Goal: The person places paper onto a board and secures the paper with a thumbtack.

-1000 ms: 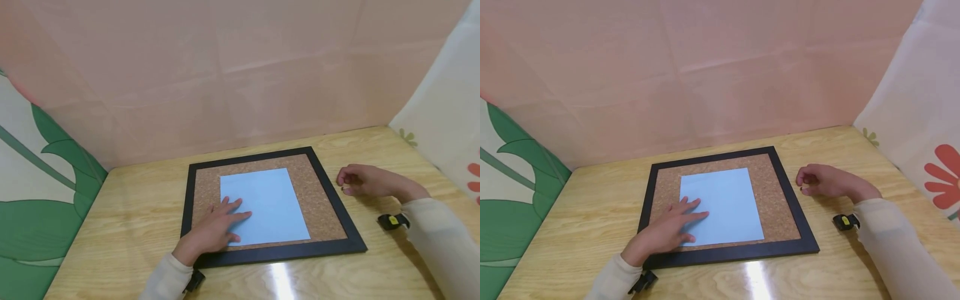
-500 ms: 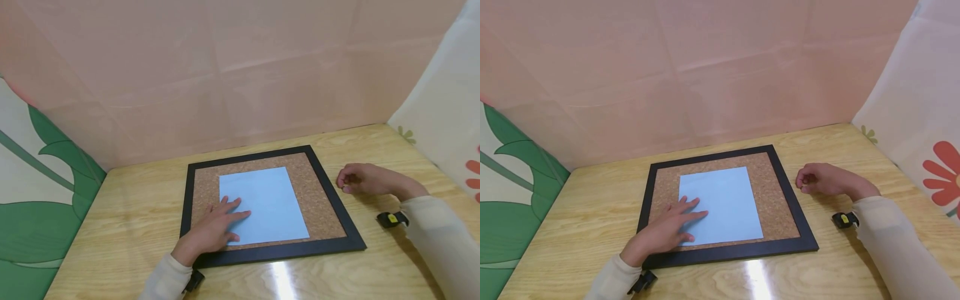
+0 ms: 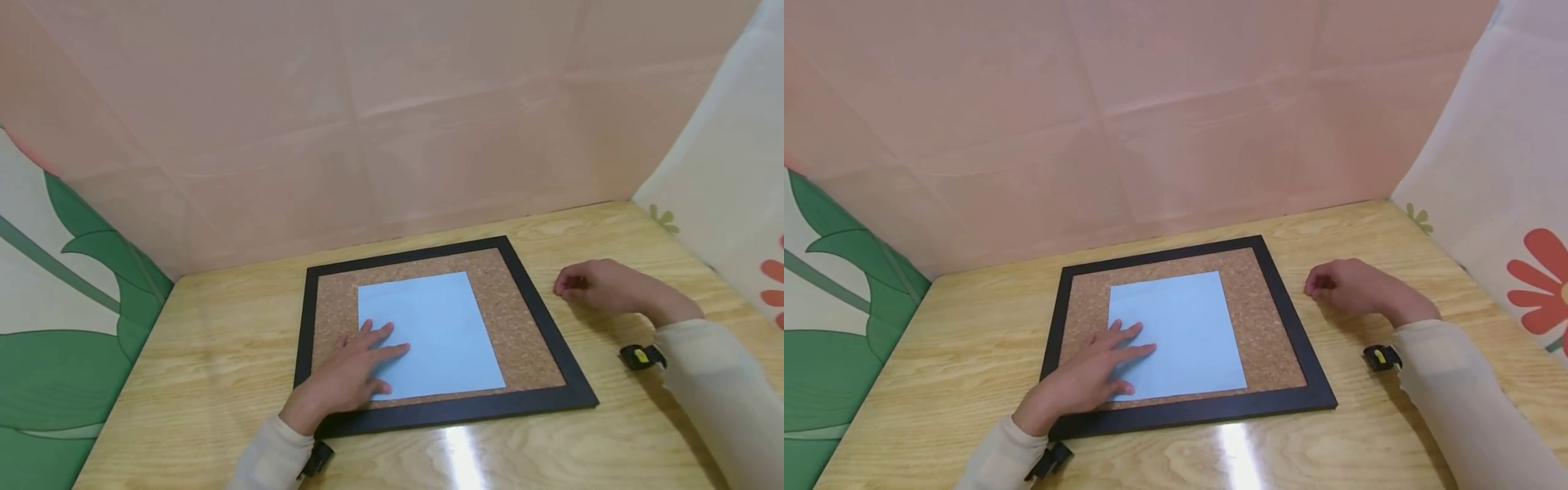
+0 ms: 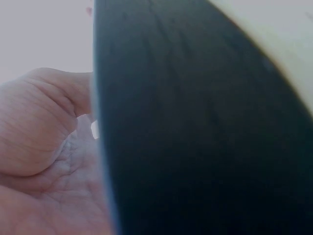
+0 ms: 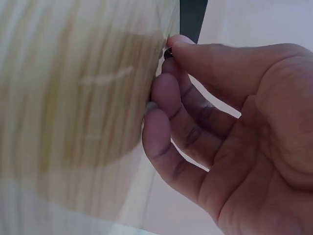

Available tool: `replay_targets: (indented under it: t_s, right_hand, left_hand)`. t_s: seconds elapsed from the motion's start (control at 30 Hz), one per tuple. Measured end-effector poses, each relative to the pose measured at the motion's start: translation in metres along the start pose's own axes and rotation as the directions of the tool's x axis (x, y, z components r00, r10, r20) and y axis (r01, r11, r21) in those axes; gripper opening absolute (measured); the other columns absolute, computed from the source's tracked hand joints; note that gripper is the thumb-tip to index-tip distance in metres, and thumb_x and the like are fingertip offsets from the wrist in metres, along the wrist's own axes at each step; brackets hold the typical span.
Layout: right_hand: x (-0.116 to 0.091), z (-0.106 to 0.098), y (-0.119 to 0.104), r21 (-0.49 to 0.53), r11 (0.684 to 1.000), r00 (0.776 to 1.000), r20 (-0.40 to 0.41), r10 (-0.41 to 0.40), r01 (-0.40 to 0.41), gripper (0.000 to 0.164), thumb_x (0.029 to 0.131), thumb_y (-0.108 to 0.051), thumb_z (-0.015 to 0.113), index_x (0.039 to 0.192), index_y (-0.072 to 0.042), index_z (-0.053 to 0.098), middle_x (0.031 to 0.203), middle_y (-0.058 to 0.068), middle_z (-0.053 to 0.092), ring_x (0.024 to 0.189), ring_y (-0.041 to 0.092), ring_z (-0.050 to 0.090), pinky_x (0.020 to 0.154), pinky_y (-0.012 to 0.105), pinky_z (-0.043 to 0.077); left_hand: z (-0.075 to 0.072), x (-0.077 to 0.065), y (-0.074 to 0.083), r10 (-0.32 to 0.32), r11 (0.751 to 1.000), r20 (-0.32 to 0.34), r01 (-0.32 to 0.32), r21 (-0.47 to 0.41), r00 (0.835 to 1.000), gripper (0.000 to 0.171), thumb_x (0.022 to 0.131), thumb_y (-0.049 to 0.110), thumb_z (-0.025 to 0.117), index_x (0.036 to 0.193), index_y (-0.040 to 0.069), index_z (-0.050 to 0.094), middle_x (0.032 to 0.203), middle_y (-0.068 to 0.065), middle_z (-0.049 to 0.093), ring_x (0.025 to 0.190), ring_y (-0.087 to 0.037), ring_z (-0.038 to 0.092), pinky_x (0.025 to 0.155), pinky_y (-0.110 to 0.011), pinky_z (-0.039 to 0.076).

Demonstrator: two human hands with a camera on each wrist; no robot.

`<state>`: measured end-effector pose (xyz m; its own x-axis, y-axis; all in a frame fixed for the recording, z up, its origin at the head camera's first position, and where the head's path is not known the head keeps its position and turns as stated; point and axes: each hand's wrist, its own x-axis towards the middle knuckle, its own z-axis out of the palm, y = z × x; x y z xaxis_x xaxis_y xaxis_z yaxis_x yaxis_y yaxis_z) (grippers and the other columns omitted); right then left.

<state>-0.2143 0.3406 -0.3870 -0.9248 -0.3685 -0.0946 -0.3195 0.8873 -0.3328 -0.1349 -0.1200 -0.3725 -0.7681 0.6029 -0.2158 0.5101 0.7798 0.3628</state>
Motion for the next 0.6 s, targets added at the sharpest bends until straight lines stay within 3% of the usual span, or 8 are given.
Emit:
replay_targets:
  t_s: [0.17,0.33,0.47,0.6]
  right_hand:
    - [0.001,-0.001,-0.001,0.011,0.999,0.999,-0.007,0.033,-0.033,0.01,0.091,-0.011,0.067,0.096,-0.018,0.061,0.084,-0.005,0.066,0.077,0.01,0.057,0.068,0.03,0.045]
    - [0.001,-0.001,0.0,0.019,0.999,0.999,-0.003,0.045,-0.045,0.005,0.098,-0.024,0.064,0.095,-0.02,0.064,0.086,-0.006,0.065,0.078,0.009,0.057,0.068,0.029,0.045]
    - [-0.003,-0.002,0.013,0.143,0.988,0.998,0.024,0.052,-0.055,0.013,0.1,-0.032,0.06,0.102,-0.021,0.067,0.092,-0.004,0.068,0.079,0.007,0.058,0.068,0.026,0.047]
    - [-0.011,0.0,0.032,0.308,0.948,0.997,0.057,0.06,-0.075,0.019,0.097,-0.032,0.065,0.111,-0.021,0.07,0.108,-0.002,0.071,0.091,0.001,0.06,0.075,0.02,0.049]
  left_hand:
    - [0.001,0.0,-0.002,-0.003,1.0,-0.003,0.003,-0.021,1.0,0.064,0.09,0.031,0.071,0.149,0.031,0.047,0.166,-0.003,0.024,0.155,-0.036,0.015,0.116,-0.07,0.018]
    - [0.001,0.001,-0.002,-0.009,0.999,0.0,0.009,-0.044,1.0,0.064,0.09,0.03,0.071,0.149,0.03,0.047,0.167,-0.002,0.023,0.155,-0.035,0.014,0.117,-0.07,0.016]
    - [0.001,0.001,-0.002,-0.01,0.999,-0.003,0.01,-0.046,1.0,0.064,0.09,0.03,0.071,0.149,0.03,0.047,0.166,-0.003,0.024,0.155,-0.035,0.015,0.117,-0.07,0.016]
    - [0.0,0.001,-0.002,-0.015,0.999,-0.003,0.015,-0.042,1.0,0.064,0.089,0.031,0.072,0.148,0.03,0.048,0.166,-0.002,0.026,0.155,-0.034,0.016,0.117,-0.07,0.017]
